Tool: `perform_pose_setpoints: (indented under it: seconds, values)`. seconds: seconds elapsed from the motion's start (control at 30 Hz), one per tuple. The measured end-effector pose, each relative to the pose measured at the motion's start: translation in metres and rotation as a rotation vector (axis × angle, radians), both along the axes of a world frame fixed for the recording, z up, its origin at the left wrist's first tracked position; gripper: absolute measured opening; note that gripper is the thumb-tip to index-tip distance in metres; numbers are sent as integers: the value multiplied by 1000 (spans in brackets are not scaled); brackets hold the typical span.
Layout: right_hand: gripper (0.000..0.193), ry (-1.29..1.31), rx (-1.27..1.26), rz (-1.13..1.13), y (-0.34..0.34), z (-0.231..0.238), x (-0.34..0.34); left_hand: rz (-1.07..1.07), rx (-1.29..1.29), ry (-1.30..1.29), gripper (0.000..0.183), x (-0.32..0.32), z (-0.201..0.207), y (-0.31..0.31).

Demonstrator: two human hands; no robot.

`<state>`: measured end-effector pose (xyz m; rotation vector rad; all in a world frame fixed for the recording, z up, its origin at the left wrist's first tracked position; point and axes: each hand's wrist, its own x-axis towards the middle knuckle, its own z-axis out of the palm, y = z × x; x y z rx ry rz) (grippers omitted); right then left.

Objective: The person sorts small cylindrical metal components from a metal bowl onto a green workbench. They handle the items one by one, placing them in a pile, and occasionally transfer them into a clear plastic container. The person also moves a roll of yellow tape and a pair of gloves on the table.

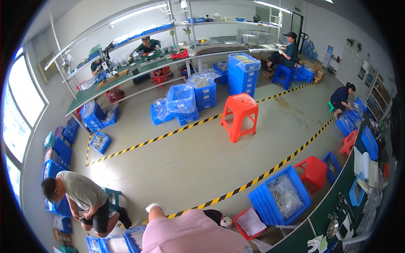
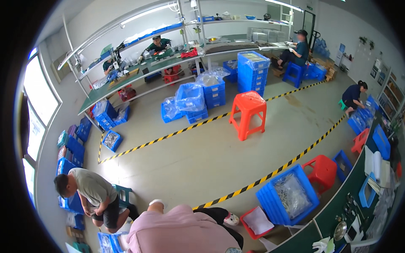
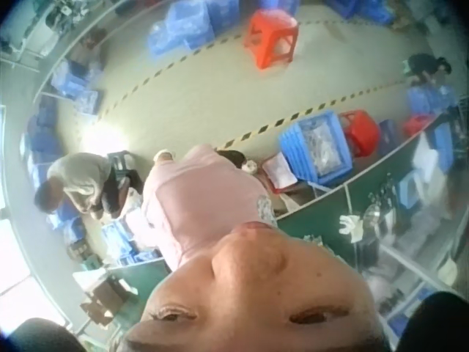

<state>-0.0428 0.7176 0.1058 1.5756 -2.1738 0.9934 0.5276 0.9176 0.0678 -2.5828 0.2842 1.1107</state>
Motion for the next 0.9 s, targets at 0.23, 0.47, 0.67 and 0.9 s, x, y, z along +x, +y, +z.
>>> perform_pose_setpoints:
  seconds: [0.23,0.47,0.67,0.9]
  values:
    - [25,10,130,207,-53,0,110,-72,-118,261,43,23,-27,-30]
    - [23,110,281,286,-115,-1,213,-50,-598,281,52,124,-9,-86]
    - [22,201,383,218,-175,8,269,362,-520,176,46,230,-41,-12]
    - [23,244,493,268,-249,1,365,174,-52,30,25,268,-128,135]
